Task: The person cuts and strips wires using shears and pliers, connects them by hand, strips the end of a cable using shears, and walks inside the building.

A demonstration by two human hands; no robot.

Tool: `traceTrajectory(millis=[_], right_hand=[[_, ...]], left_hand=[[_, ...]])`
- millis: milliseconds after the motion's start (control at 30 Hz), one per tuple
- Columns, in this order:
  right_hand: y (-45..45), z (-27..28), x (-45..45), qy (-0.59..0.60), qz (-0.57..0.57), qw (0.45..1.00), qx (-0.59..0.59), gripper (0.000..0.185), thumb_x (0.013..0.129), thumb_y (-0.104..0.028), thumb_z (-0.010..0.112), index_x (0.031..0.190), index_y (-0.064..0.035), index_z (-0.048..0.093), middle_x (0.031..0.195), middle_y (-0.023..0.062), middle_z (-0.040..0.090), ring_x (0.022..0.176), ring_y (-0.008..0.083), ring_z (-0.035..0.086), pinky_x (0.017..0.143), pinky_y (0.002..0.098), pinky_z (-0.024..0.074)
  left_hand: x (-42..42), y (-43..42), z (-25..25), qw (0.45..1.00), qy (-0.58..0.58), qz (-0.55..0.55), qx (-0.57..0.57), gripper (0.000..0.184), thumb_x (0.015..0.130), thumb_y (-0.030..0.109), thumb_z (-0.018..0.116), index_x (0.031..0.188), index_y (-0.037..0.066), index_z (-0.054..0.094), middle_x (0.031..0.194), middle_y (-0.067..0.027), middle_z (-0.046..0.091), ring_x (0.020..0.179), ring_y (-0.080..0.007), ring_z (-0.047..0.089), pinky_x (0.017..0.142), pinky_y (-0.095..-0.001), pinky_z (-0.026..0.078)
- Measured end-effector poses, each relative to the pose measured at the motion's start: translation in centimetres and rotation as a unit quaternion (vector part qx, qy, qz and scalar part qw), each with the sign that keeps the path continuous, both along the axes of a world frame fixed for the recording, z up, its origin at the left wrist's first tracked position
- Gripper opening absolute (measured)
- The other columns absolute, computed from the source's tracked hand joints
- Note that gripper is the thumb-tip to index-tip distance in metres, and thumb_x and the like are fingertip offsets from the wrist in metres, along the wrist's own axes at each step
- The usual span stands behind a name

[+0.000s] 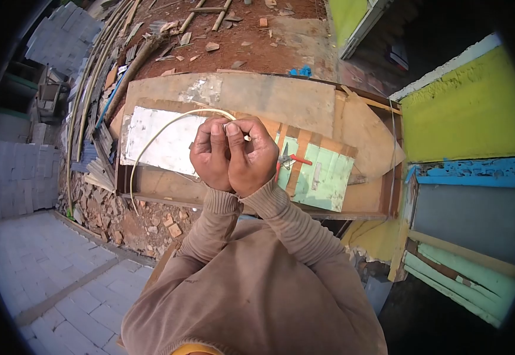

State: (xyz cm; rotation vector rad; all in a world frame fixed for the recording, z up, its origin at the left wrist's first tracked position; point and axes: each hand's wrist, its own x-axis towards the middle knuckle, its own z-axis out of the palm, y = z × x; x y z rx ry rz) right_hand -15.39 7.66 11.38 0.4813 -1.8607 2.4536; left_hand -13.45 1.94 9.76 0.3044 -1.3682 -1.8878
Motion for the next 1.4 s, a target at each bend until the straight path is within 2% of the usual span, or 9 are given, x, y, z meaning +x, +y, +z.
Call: traceTrajectory(millis=[200, 367, 667, 933, 1000, 1033, 1133, 1267, 1400], right_hand=[[0.4, 0.7, -0.8, -0.099, 0.07, 0.992, -0.034, 0.015, 0.099, -0.014, 0.059, 0.097, 0.0005, 0.059, 0.086, 0.0006, 0.06, 0.072, 0.0035, 0.053, 0.061, 0.0173, 0.0439], [-0.2, 0.1, -1.1, -0.012, 0.021, 1.0, -0.003, 0.014, 0.099, -0.013, 0.057, 0.098, 0.0011, 0.058, 0.09, 0.0029, 0.059, 0.078, 0.0078, 0.055, 0.067, 0.0208, 0.0457], [-1.6, -0.3, -0.8, 0.088, -0.041, 0.995, 0.028, 0.012, 0.1, -0.012, 0.055, 0.098, 0.0007, 0.056, 0.091, 0.0074, 0.058, 0.083, 0.0124, 0.057, 0.074, 0.0241, 0.047], [-1.0, 0.3, -1.8, 0.106, -0.038, 0.991, 0.075, 0.021, 0.1, -0.019, 0.057, 0.093, 0.0014, 0.058, 0.081, 0.0097, 0.063, 0.065, 0.011, 0.059, 0.053, 0.0271, 0.0461], [1.1, 1.3, -2.0, -0.015, 0.111, 0.965, 0.236, 0.033, 0.1, -0.028, 0.056, 0.087, 0.0028, 0.06, 0.069, 0.0099, 0.063, 0.061, 0.0115, 0.06, 0.052, 0.0293, 0.0447], [1.0, 0.0, -2.2, 0.024, 0.078, 0.953, 0.291, 0.046, 0.101, -0.036, 0.053, 0.08, 0.0038, 0.06, 0.059, 0.0078, 0.059, 0.056, 0.0118, 0.055, 0.051, 0.0314, 0.043], [2.5, 0.1, -2.5, -0.092, 0.183, 0.931, 0.301, 0.054, 0.102, -0.04, 0.049, 0.074, 0.0047, 0.058, 0.059, 0.0075, 0.056, 0.054, 0.0123, 0.051, 0.051, 0.0326, 0.0417], [3.5, -0.2, -2.7, -0.268, 0.255, 0.918, 0.147, 0.05, 0.102, -0.035, 0.049, 0.071, 0.004, 0.057, 0.057, 0.0056, 0.052, 0.054, 0.0104, 0.047, 0.052, 0.0304, 0.041], [2.5, -3.0, -2.0, -0.169, 0.149, 0.958, 0.176, 0.043, 0.102, -0.03, 0.048, 0.078, 0.0033, 0.061, 0.058, 0.0104, 0.057, 0.052, 0.0181, 0.056, 0.053, 0.0343, 0.0439]], left_hand=[[-0.7, -0.3, 0.6, 0.992, 0.021, -0.042, 0.119, 0.02, 0.1, 0.018, 0.059, 0.097, -0.002, 0.063, 0.095, -0.0038, 0.063, 0.069, -0.0036, 0.049, 0.059, -0.0187, 0.039], [-1.5, -0.7, 0.2, 0.983, 0.019, -0.078, 0.163, 0.021, 0.099, 0.019, 0.06, 0.098, -0.002, 0.064, 0.09, -0.0025, 0.062, 0.064, -0.0006, 0.046, 0.052, -0.0169, 0.035], [-1.4, -2.0, 1.8, 0.95, 0.038, -0.092, 0.297, 0.022, 0.099, 0.019, 0.06, 0.102, -0.003, 0.064, 0.088, -0.0042, 0.063, 0.081, -0.0085, 0.056, 0.074, -0.0222, 0.047], [-0.2, -2.1, 1.2, 0.994, -0.104, 0.016, -0.021, 0.019, 0.097, 0.012, 0.063, 0.097, -0.005, 0.072, 0.094, -0.0096, 0.068, 0.082, -0.0124, 0.062, 0.069, -0.0255, 0.051], [0.3, -2.1, 1.1, 0.979, -0.12, 0.052, -0.154, 0.018, 0.096, 0.009, 0.061, 0.096, -0.005, 0.073, 0.094, -0.0113, 0.069, 0.081, -0.0131, 0.063, 0.072, -0.0259, 0.051], [0.7, -2.1, 1.0, 0.974, -0.127, 0.003, -0.187, 0.025, 0.1, 0.013, 0.056, 0.104, -0.007, 0.07, 0.096, -0.0104, 0.069, 0.083, -0.0132, 0.063, 0.072, -0.0256, 0.051], [1.2, -1.1, 0.3, 0.982, -0.163, -0.075, -0.061, 0.025, 0.101, 0.013, 0.054, 0.104, -0.005, 0.071, 0.095, -0.0097, 0.07, 0.085, -0.0128, 0.063, 0.074, -0.0263, 0.051], [1.4, -0.2, -0.5, 0.985, -0.151, -0.083, 0.013, 0.029, 0.102, 0.015, 0.053, 0.107, -0.009, 0.068, 0.101, -0.0125, 0.072, 0.084, -0.0124, 0.063, 0.074, -0.0256, 0.052], [0.8, 0.8, -0.6, 0.989, -0.122, -0.07, 0.052, 0.031, 0.102, 0.016, 0.053, 0.106, -0.011, 0.066, 0.104, -0.0152, 0.072, 0.083, -0.0127, 0.064, 0.075, -0.0256, 0.052]])
